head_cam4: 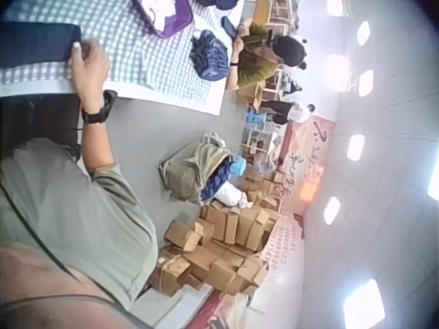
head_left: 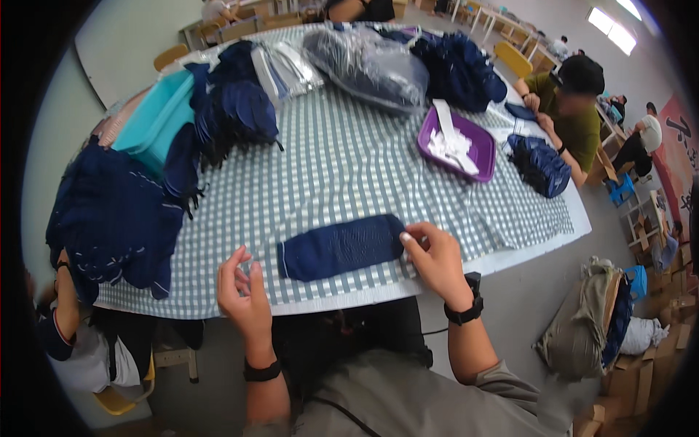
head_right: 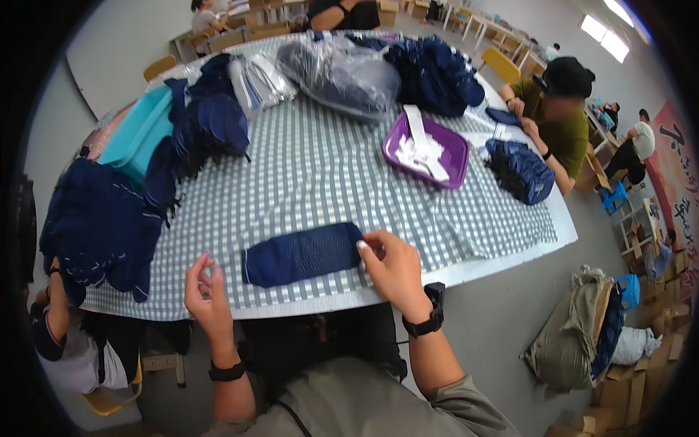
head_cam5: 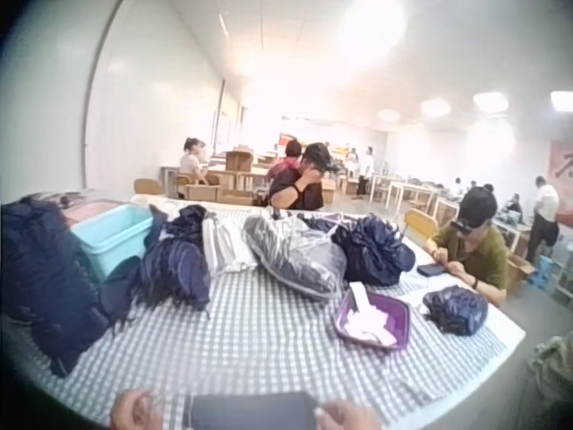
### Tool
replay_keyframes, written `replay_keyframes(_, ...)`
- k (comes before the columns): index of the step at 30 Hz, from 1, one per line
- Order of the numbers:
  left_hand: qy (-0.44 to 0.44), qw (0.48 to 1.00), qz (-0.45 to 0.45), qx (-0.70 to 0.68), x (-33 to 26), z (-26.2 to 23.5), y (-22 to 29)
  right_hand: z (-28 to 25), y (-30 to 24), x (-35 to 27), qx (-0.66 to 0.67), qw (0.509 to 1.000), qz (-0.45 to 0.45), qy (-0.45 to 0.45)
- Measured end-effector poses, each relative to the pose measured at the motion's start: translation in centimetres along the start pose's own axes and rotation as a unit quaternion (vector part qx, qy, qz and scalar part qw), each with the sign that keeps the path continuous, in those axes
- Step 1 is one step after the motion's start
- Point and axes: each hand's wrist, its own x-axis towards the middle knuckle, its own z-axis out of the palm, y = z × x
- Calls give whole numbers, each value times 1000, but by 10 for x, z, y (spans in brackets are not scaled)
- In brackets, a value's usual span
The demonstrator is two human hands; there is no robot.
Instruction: Applying adhesive labels to folded blue socks in a manufacturing workshop.
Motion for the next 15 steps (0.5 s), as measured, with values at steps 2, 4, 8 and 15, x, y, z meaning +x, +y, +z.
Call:
replay_keyframes(2,73,955,227,177,-7,-7,1,7,13,-4,21,999,-15,30)
replay_keyframes(4,23,934,308,181,-9,15,14,2,31,-10,0,996,-15,86)
replay_keyframes(8,-46,956,255,136,-14,32,7,0,24,-13,83,987,37,131)
replay_keyframes(15,-24,949,246,193,-12,17,9,12,24,-7,144,980,51,131)
